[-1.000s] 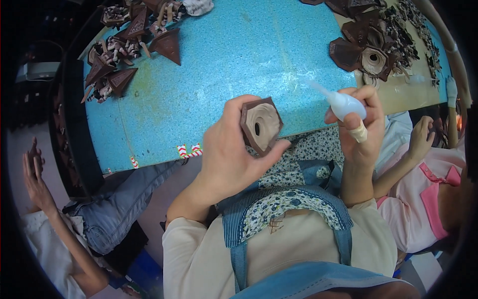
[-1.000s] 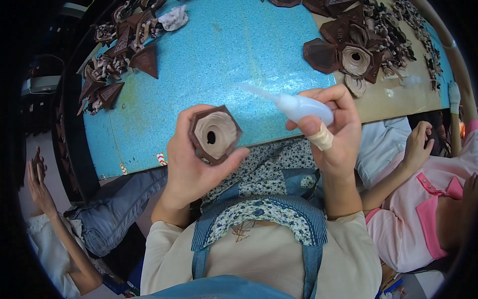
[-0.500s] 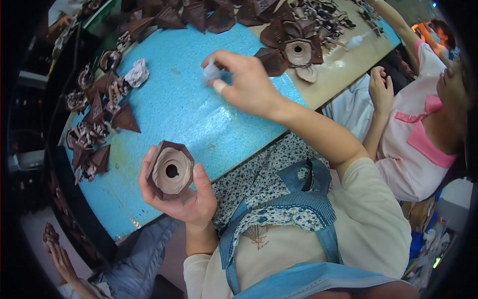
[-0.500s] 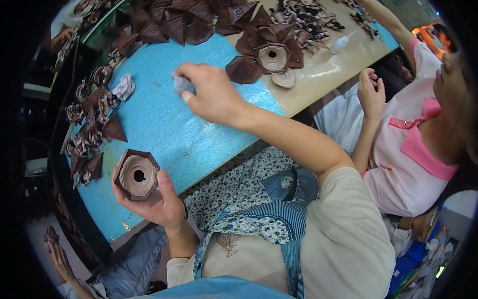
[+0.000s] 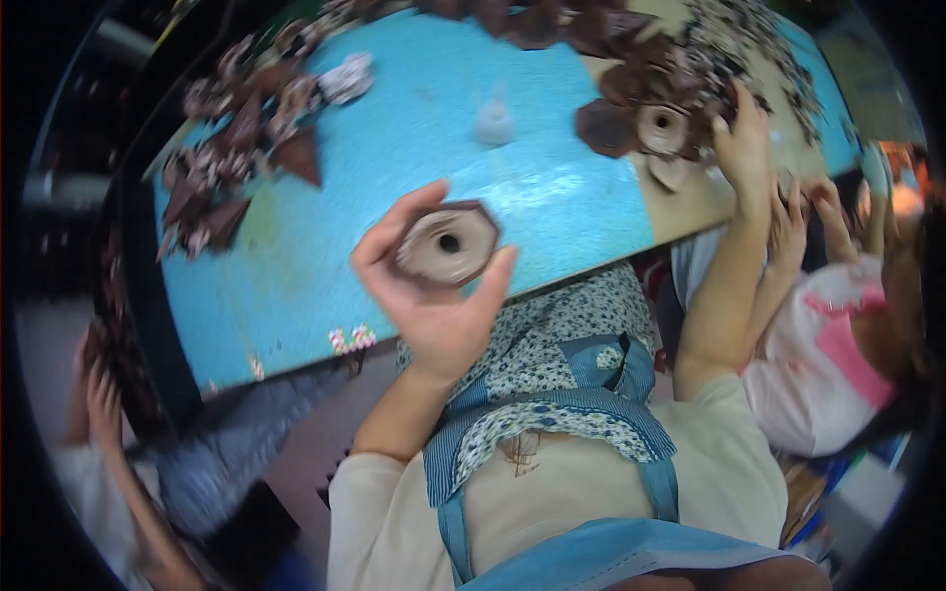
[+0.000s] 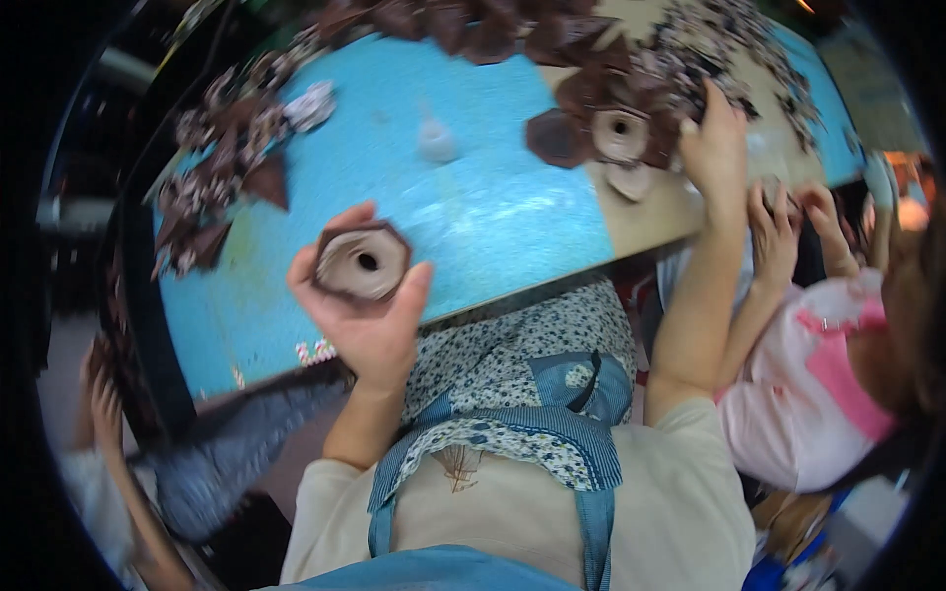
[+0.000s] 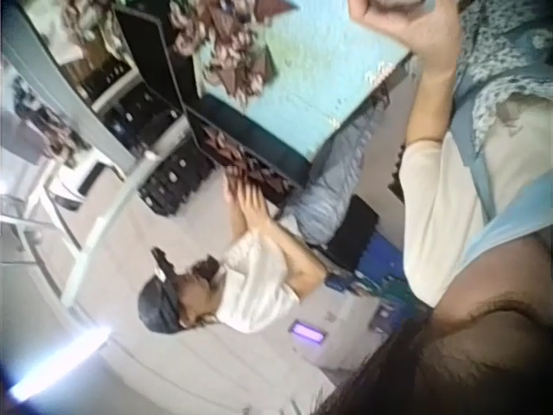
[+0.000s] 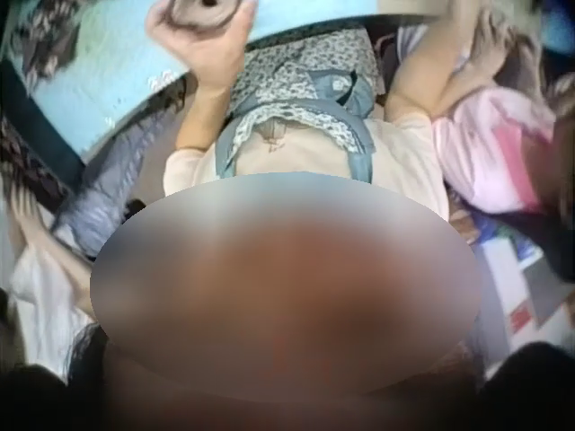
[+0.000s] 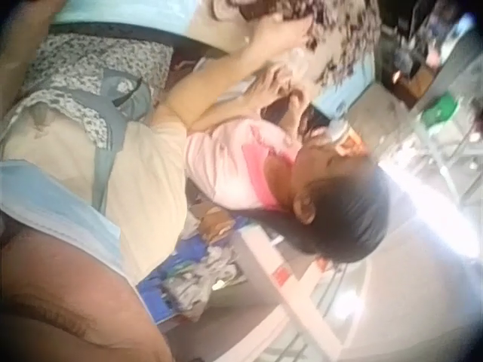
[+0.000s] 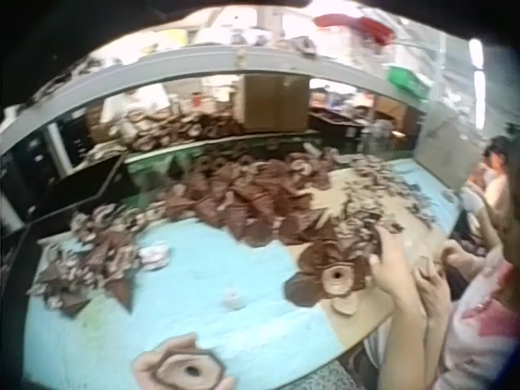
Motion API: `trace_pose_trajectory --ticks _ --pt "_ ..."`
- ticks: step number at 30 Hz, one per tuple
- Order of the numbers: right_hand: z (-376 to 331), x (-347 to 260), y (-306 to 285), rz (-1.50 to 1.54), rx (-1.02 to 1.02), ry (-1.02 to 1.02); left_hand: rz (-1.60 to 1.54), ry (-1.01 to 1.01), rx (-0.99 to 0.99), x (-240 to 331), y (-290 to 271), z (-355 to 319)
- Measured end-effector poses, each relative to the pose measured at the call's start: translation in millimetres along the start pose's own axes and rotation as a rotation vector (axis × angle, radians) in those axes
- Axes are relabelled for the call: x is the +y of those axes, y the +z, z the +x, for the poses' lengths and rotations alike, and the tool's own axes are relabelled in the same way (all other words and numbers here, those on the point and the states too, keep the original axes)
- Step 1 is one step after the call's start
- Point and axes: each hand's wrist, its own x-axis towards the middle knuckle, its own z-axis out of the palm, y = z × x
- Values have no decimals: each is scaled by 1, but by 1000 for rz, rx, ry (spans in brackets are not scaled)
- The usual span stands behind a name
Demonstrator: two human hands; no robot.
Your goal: The person assembles figurines by applying glue from a squeeze bottle into bases, inserting figurine parts by hand, trimming parts with pliers, and wiping the glue bottle tip with a cloth.
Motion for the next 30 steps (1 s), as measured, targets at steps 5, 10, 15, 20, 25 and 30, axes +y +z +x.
trace_pose_trajectory --ticks 5,10,15,20,25,30 --pt "-6 -5 11 -36 8 -47 -122 56 20 -3 9 -2" --pt "-17 -43 -28 162 234 90 -194 94 -38 -2 11 0" --pt "-53 -112 -36 1200 25 209 -480 -501 -100 11 -12 -5" --pt "-101 -148 -21 1803 -632 387 -515 -660 -196 15 -20 -10" --pt "-127 -167 -24 1924 -896 455 -92 -441 -310 13 -24 -14" --pt "-136 -174 -22 1913 -992 527 -78 -315 -312 12 -25 -12"
